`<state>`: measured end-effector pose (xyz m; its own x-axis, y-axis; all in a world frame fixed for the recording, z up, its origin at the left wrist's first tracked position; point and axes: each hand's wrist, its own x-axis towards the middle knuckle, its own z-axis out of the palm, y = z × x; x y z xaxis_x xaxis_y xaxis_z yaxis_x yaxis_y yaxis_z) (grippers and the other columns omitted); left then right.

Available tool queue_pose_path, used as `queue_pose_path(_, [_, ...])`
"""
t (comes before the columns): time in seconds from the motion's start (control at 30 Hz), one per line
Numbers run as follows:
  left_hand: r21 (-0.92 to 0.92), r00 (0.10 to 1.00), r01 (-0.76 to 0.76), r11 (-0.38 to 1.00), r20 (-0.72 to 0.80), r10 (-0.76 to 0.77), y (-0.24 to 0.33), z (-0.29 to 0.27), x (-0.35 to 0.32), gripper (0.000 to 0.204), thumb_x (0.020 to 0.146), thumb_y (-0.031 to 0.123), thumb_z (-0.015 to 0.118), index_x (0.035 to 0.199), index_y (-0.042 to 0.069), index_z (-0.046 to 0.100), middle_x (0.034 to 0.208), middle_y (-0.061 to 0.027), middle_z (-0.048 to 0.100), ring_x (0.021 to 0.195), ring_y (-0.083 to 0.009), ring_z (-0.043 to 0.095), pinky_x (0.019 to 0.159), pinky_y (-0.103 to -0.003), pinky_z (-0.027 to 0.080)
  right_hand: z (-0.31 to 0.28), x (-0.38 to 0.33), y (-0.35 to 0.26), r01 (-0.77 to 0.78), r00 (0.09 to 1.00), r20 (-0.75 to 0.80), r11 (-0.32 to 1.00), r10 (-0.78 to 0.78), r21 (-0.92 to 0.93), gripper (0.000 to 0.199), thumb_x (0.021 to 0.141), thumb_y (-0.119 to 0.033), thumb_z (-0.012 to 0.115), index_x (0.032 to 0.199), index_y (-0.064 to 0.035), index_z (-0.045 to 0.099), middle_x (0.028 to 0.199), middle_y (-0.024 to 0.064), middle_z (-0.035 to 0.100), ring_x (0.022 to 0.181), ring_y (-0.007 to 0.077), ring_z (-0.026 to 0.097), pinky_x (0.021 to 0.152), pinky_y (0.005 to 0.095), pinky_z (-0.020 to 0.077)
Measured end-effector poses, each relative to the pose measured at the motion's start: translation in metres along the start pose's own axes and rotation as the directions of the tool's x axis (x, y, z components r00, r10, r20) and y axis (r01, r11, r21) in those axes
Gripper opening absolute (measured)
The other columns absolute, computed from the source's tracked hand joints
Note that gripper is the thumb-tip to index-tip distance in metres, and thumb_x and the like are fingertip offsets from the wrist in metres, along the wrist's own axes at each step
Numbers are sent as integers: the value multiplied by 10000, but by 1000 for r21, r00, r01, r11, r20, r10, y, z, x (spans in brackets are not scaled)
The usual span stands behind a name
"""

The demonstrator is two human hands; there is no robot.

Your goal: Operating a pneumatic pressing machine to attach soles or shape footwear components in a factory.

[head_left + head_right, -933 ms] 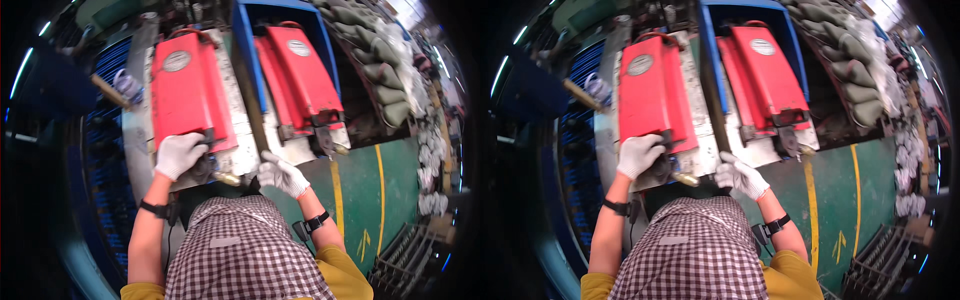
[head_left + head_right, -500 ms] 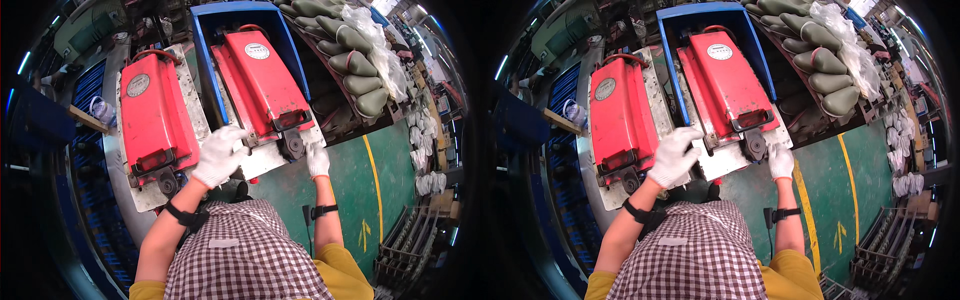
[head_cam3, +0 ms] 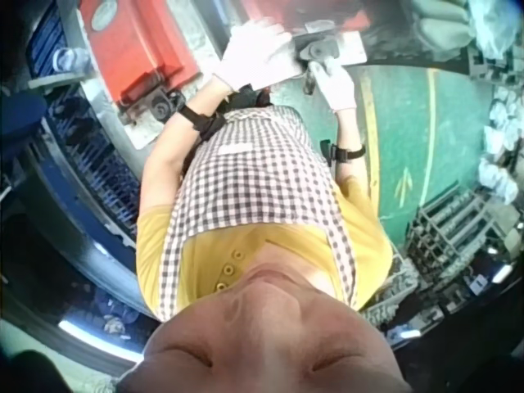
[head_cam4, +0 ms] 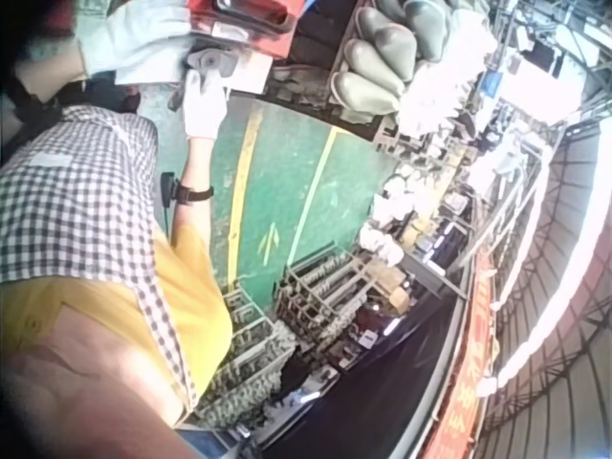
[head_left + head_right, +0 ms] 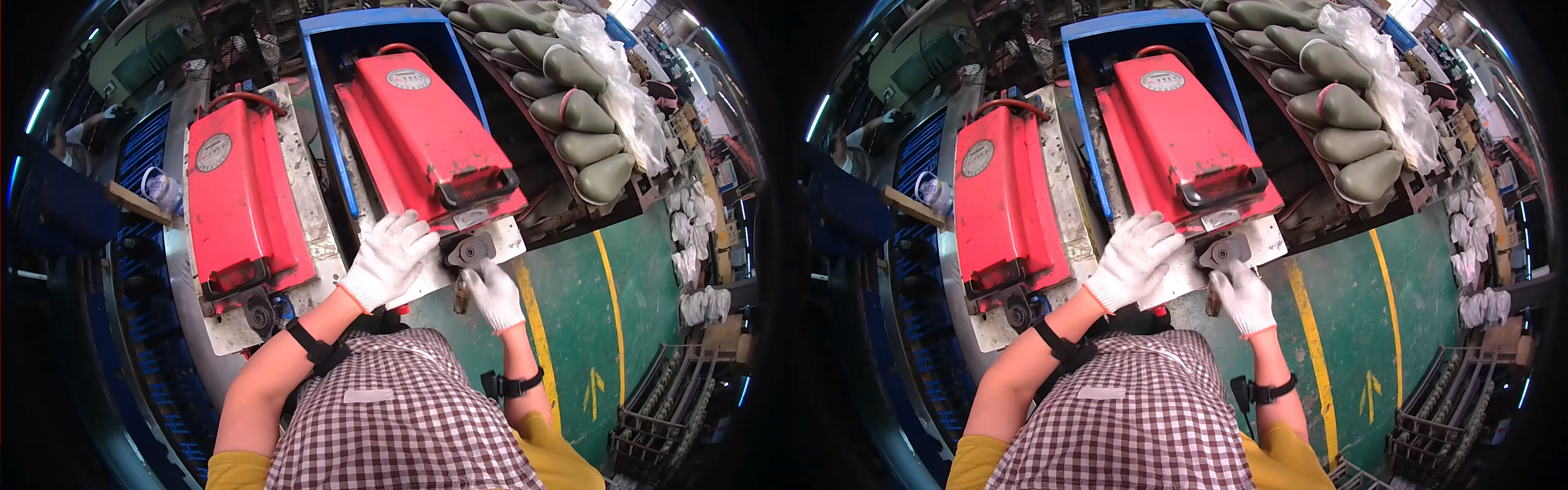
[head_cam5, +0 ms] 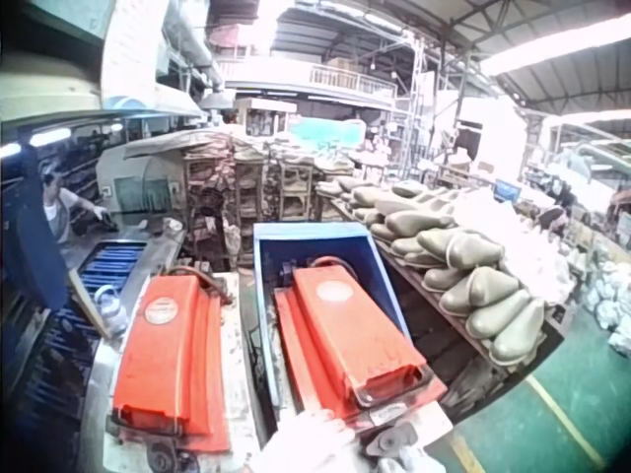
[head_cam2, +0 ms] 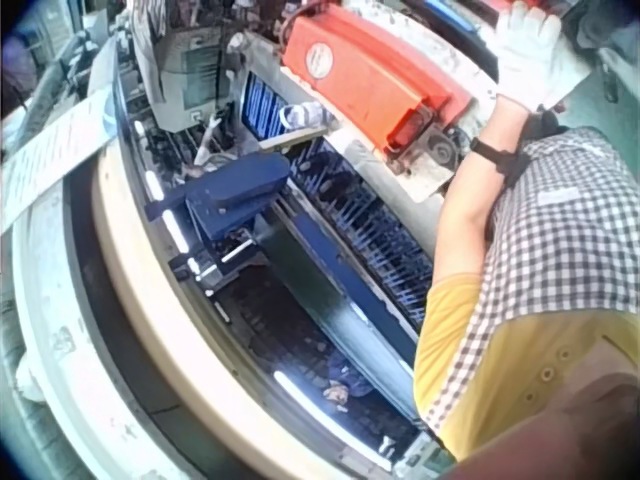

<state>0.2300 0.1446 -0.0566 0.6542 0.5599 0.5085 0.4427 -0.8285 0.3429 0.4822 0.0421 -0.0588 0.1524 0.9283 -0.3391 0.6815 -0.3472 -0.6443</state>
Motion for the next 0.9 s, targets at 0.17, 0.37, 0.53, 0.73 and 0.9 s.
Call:
queue_pose_path(0.17, [-79, 951, -130, 988, -290, 102, -12, -43, 58, 431, 703, 6, 742, 1131, 53, 713, 1005, -133, 694, 984, -382, 687, 880, -508, 557, 17, 93, -35, 432, 902, -49, 889, -429, 156, 448, 967, -316, 729, 1302, -19, 709, 1328, 237, 691, 1294, 392, 624, 1105, 443, 491])
queue_pose_path(0.37, [-109, 892, -128, 986, -447, 66, -31, -107, 127, 293, 818, 31, 720, 1109, 46, 746, 1049, -151, 728, 1046, -355, 695, 952, -463, 545, 65, 195, -58, 134, 924, -277, 903, -262, -409, 908, 833, -459, 857, 1602, -180, 461, 1548, 344, 453, 1308, 509, 585, 1102, 526, 524])
queue_pose_path(0.53, [-114, 882, -92, 989, -471, 28, -48, -145, 165, 274, 936, 74, 703, 1202, 48, 767, 1151, -129, 716, 1157, -284, 669, 1041, -401, 527, 48, 218, -57, 172, 912, -341, 967, -229, -190, 737, 880, -430, 807, 1523, -160, 567, 1421, 329, 573, 1288, 472, 617, 1095, 503, 527])
queue_pose_path(0.73, [-405, 828, -95, 910, -539, -153, -52, -142, 140, 371, 968, 145, 676, 1330, 80, 720, 1353, -159, 677, 1271, -316, 649, 1119, -408, 494, -10, 172, -55, -49, 987, -66, 668, 146, 742, 572, 1056, -455, 593, 1473, -63, 603, 1286, 155, 728, 1083, 266, 726, 860, 418, 582])
queue_pose_path(0.9, [-868, 679, 214, 447, -197, -708, -63, -116, 38, 635, 1120, 318, 553, 1660, 33, 375, 1546, -163, 558, 1360, -279, 599, 1182, -400, 442, 11, 101, -53, -98, 995, 96, 258, 19, 961, 555, 1108, -482, 497, 1484, -85, 593, 1244, 90, 756, 919, 184, 751, 614, 351, 603])
